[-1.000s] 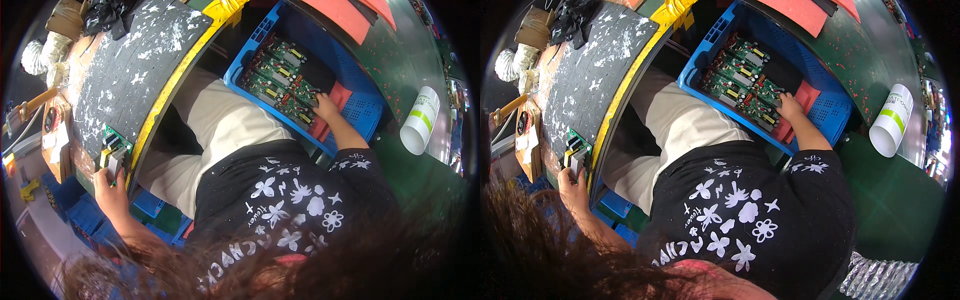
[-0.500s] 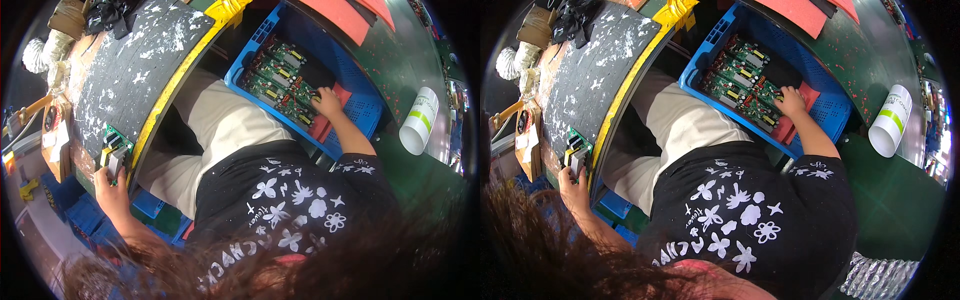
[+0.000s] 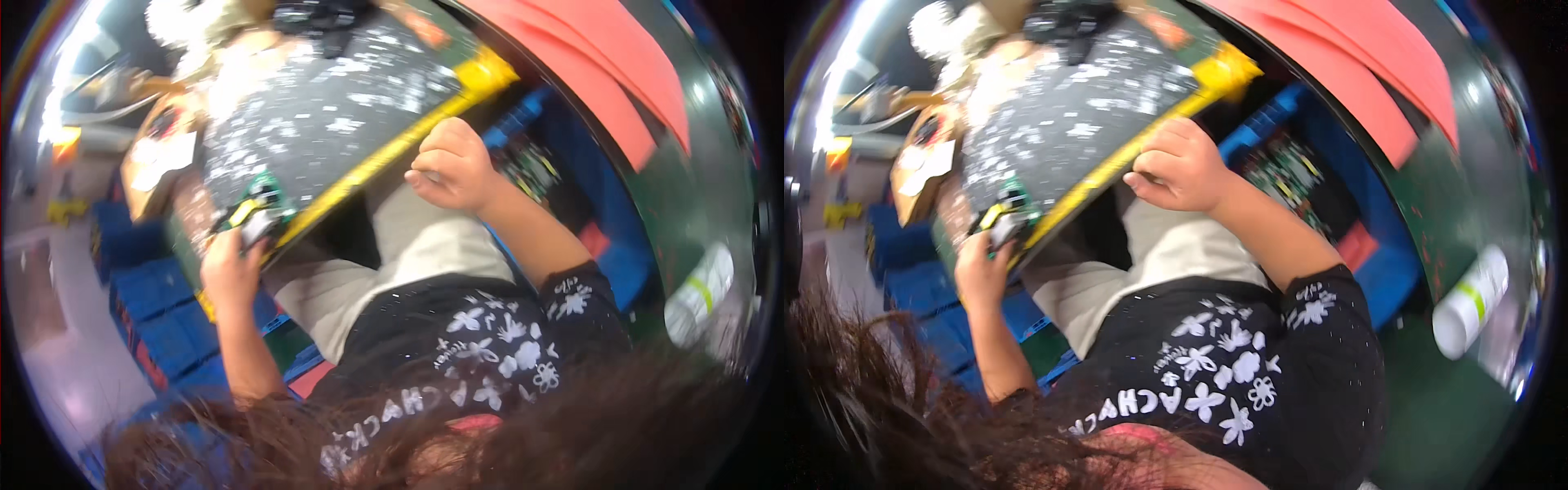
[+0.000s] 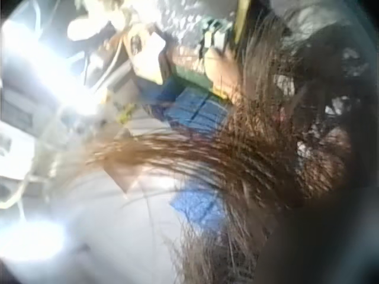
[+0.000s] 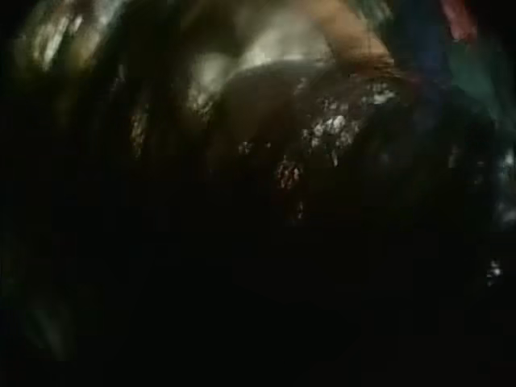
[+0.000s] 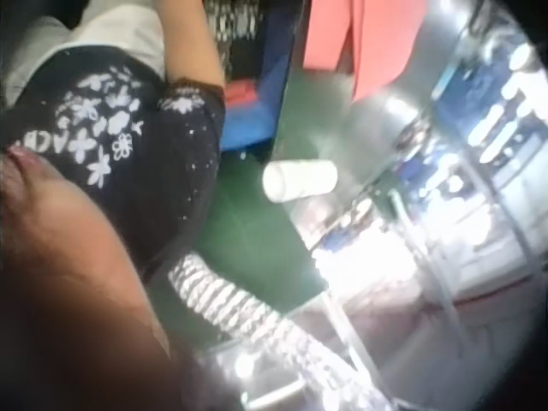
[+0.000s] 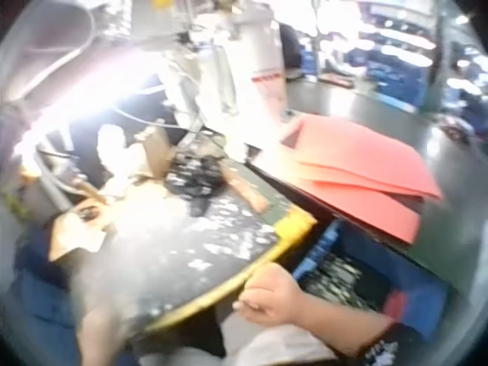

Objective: Assembling electronic circuit boards using a handheld pneumatic tool at a workstation.

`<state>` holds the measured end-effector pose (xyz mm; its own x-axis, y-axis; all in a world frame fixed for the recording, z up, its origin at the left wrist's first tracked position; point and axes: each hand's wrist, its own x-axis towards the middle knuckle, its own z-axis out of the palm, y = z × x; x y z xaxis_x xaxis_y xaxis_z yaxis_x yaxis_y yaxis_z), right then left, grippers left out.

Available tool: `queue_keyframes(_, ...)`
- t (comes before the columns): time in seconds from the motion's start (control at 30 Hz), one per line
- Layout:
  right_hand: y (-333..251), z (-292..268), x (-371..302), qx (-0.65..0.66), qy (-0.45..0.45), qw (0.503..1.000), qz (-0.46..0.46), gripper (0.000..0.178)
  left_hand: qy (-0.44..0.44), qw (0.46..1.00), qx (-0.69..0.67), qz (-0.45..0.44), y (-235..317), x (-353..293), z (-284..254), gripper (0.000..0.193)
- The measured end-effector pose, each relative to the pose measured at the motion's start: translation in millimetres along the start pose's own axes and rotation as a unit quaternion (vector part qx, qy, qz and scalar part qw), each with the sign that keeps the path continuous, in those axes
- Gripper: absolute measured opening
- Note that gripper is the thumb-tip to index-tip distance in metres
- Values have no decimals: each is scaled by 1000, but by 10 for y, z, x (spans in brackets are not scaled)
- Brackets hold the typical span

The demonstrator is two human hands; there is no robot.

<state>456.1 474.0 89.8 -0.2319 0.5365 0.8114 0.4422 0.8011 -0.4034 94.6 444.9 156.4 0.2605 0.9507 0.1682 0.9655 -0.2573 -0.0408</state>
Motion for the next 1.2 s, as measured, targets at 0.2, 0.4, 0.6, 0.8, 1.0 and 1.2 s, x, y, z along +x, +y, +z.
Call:
queue_keyframes(0.2, 85, 454, 395, -28, -8, 999, 34, 13, 80, 995, -56, 13, 27, 15, -254, 30)
queue_keyframes(0.4, 63, 451, 340, -9, -22, 998, 64, 18, 70, 995, -44, 51, 32, 240, -277, 30)
queue_keyframes(0.6, 93, 553, 344, -18, -15, 998, 52, 20, 4, 996, -64, 56, 186, 370, -128, 32)
queue_keyframes(0.8, 87, 786, 640, 184, 16, 970, 158, 12, 96, 983, -155, 10, 72, 26, -242, 40)
queue_keyframes(1.0, 491, 2444, 2698, 160, -83, 977, 111, 73, 229, 917, -301, -126, -421, -544, 223, 33)
queue_keyframes(1.2, 648, 3007, 3085, 287, -161, 908, 261, 43, 253, 928, -254, -105, -410, -669, 555, 20)
